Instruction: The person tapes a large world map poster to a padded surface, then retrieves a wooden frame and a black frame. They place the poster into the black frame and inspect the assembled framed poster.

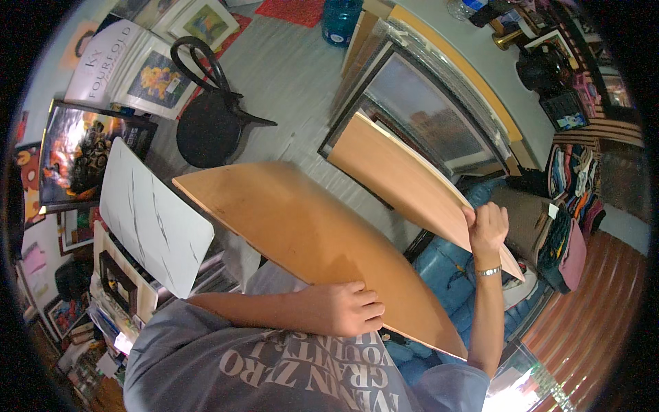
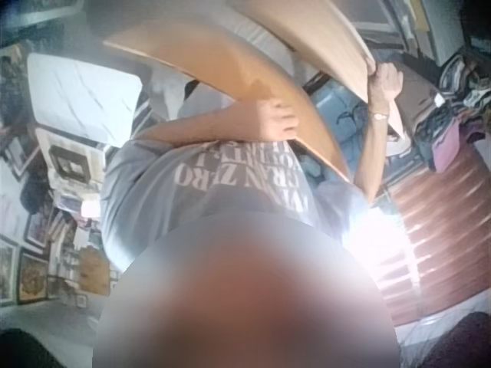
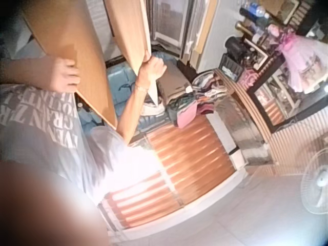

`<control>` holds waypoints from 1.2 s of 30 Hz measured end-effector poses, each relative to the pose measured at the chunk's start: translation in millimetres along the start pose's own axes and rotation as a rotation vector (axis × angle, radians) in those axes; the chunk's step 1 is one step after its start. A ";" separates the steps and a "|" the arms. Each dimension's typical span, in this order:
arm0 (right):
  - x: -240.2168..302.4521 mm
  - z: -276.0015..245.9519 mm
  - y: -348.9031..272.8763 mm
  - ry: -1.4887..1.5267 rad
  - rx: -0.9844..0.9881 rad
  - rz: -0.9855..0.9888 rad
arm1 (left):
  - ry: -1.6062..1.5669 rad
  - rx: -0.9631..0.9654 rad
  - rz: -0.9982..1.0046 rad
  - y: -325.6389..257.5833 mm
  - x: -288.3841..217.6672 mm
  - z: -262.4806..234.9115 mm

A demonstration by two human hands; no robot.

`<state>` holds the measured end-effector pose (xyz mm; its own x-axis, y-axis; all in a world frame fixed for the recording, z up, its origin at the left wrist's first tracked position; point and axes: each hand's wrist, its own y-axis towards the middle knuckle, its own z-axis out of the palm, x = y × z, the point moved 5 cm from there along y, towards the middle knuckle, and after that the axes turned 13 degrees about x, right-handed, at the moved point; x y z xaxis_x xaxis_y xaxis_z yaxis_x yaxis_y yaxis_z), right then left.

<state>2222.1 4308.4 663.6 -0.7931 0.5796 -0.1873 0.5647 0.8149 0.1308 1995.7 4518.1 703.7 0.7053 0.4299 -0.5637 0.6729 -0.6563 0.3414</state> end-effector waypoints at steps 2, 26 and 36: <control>-1.4 20.2 8.7 -0.008 0.007 -0.008 | -0.024 -0.007 -0.004 0.9 0.7 0.8; -72.1 219.8 106.1 0.016 -0.064 0.019 | -0.092 0.270 -0.011 17.1 11.5 5.9; -75.5 221.6 128.8 0.079 -0.059 0.044 | -0.036 0.317 0.000 24.9 20.8 -2.0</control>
<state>2405.3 4369.1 478.9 -0.7849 0.6110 -0.1031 0.5865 0.7863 0.1944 2027.6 4511.9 702.0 0.6930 0.4117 -0.5919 0.5661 -0.8190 0.0932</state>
